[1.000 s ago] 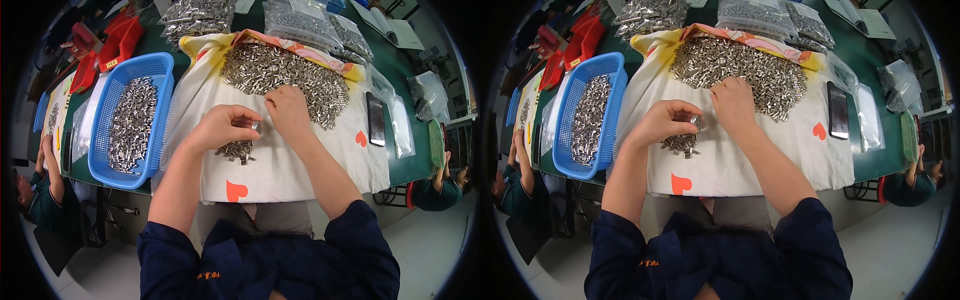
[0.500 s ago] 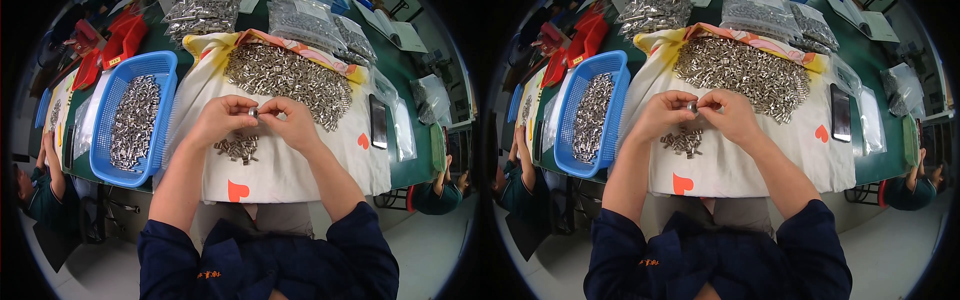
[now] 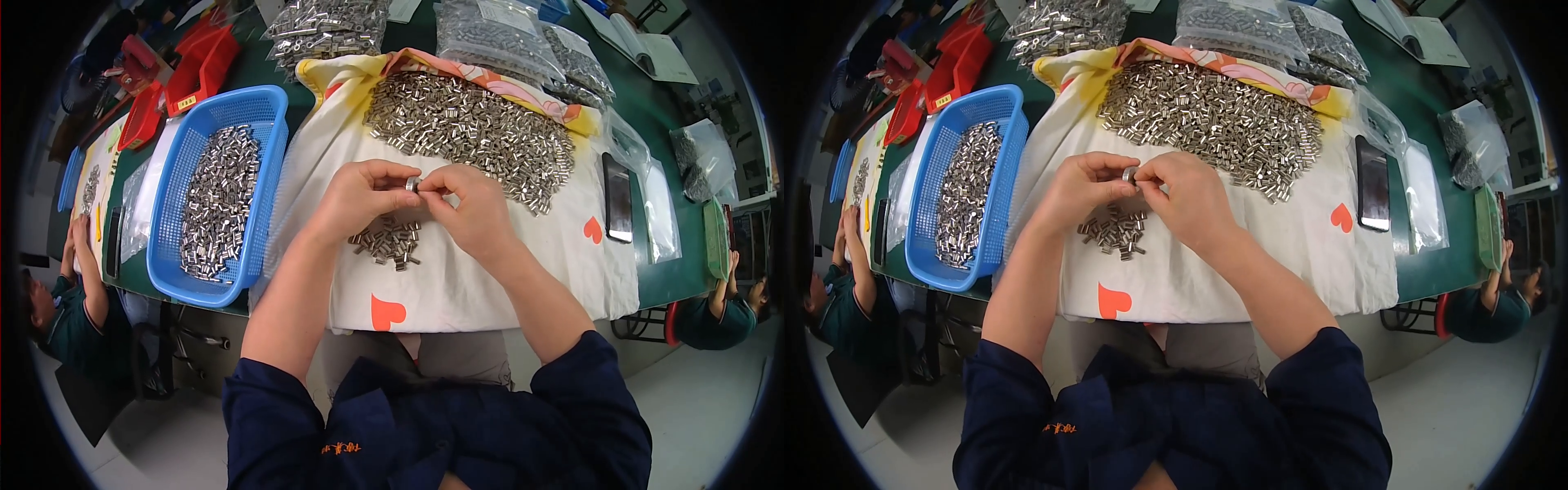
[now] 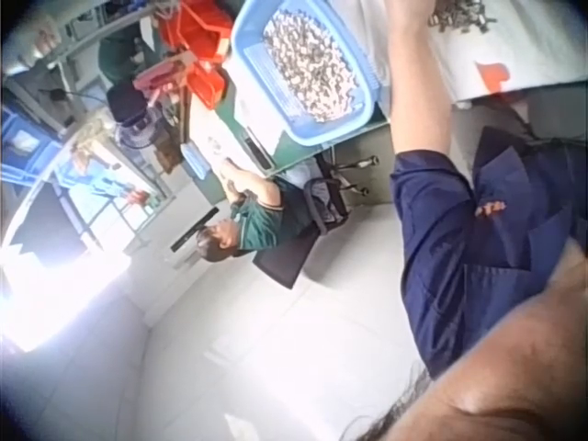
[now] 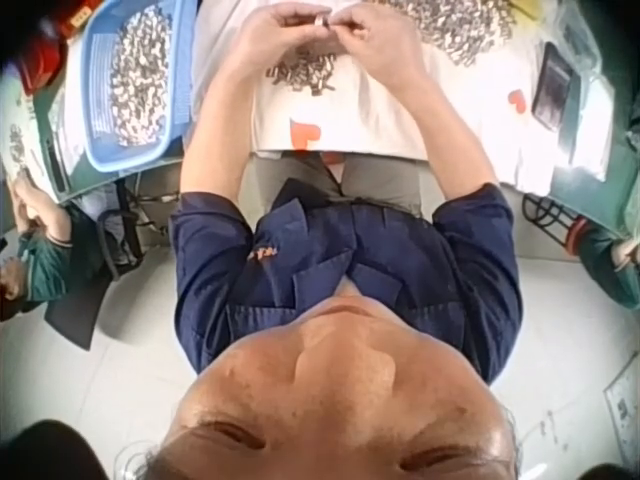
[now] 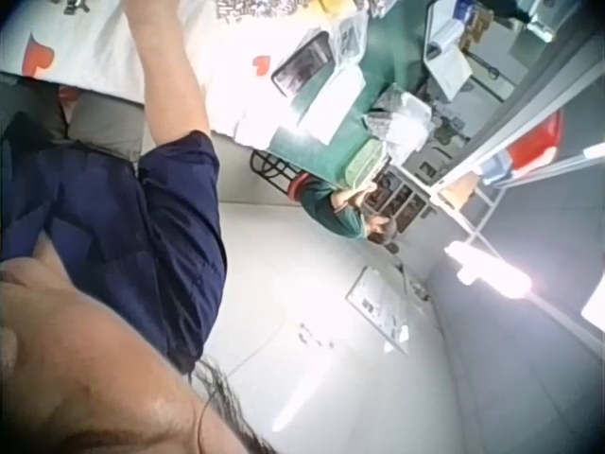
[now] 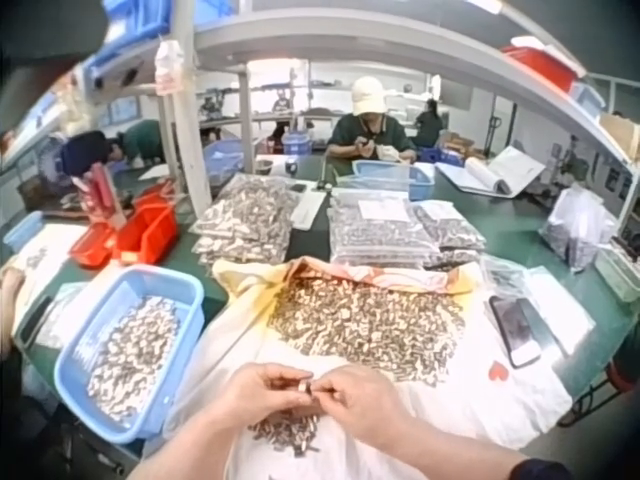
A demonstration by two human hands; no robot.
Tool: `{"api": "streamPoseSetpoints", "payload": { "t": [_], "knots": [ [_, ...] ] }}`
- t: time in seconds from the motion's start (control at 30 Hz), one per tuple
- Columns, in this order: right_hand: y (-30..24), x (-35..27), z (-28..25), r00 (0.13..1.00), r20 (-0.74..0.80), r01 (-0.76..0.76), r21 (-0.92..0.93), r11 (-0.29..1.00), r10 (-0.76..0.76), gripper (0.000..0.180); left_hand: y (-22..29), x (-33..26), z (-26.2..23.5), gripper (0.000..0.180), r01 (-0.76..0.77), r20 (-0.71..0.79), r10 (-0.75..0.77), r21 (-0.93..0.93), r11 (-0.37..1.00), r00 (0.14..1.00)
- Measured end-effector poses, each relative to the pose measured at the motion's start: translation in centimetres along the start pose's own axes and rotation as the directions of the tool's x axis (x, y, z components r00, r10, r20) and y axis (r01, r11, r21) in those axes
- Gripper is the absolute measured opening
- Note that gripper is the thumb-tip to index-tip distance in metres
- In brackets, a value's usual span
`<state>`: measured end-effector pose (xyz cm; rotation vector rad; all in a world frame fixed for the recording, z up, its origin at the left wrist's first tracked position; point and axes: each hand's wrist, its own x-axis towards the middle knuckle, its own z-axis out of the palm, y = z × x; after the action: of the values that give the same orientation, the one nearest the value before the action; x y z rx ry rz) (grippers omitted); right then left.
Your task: Inspecting and sorting small metal hardware components from a large pile into smaller groups on a workbench.
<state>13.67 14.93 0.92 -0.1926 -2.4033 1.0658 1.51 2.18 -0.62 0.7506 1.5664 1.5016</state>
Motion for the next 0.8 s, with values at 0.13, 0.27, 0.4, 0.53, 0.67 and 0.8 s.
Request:
{"api": "streamPoseSetpoints", "payload": {
  "t": [0.13, 0.27, 0.4, 0.53, 0.67, 0.8],
  "knots": [
    [-0.1, -0.1, 0.1, 0.998, -0.03, 0.06, -0.063, 0.996, -0.062, 0.005, 0.2, -0.1, 0.1, 0.033, 0.005, -0.009, -0.005, -0.001, 1.0, 1.0],
    [0.1, 0.1, -0.3, 0.999, -0.017, 0.035, -0.005, 0.999, -0.035, 0.006, 0.3, -0.1, -0.1, 0.034, 0.005, 0.003, -0.004, -0.037, 0.999, 1.0],
    [-0.1, 0.4, -1.4, 0.969, 0.139, -0.227, 0.172, 0.959, 0.205, 0.009, 0.6, -0.4, 0.0, 0.031, 0.011, 0.014, -0.011, -0.029, 1.0, 1.0],
    [-0.2, 0.2, -1.2, 0.937, 0.197, -0.331, 0.224, 0.917, 0.29, 0.009, 0.4, -0.4, 0.3, 0.032, 0.008, 0.05, -0.004, -0.064, 0.998, 0.999],
    [0.2, 0.4, -1.4, 0.897, 0.249, -0.414, 0.191, 0.89, 0.364, 0.01, 0.7, -0.7, -0.1, 0.032, 0.063, 0.145, -0.06, -0.02, 0.998, 0.988],
    [1.6, 1.2, -2.6, 0.914, 0.205, -0.388, 0.189, 0.902, 0.35, 0.009, 1.0, -0.9, 0.0, 0.031, 0.096, 0.131, -0.098, 0.019, 0.995, 0.986]
  ]
}}
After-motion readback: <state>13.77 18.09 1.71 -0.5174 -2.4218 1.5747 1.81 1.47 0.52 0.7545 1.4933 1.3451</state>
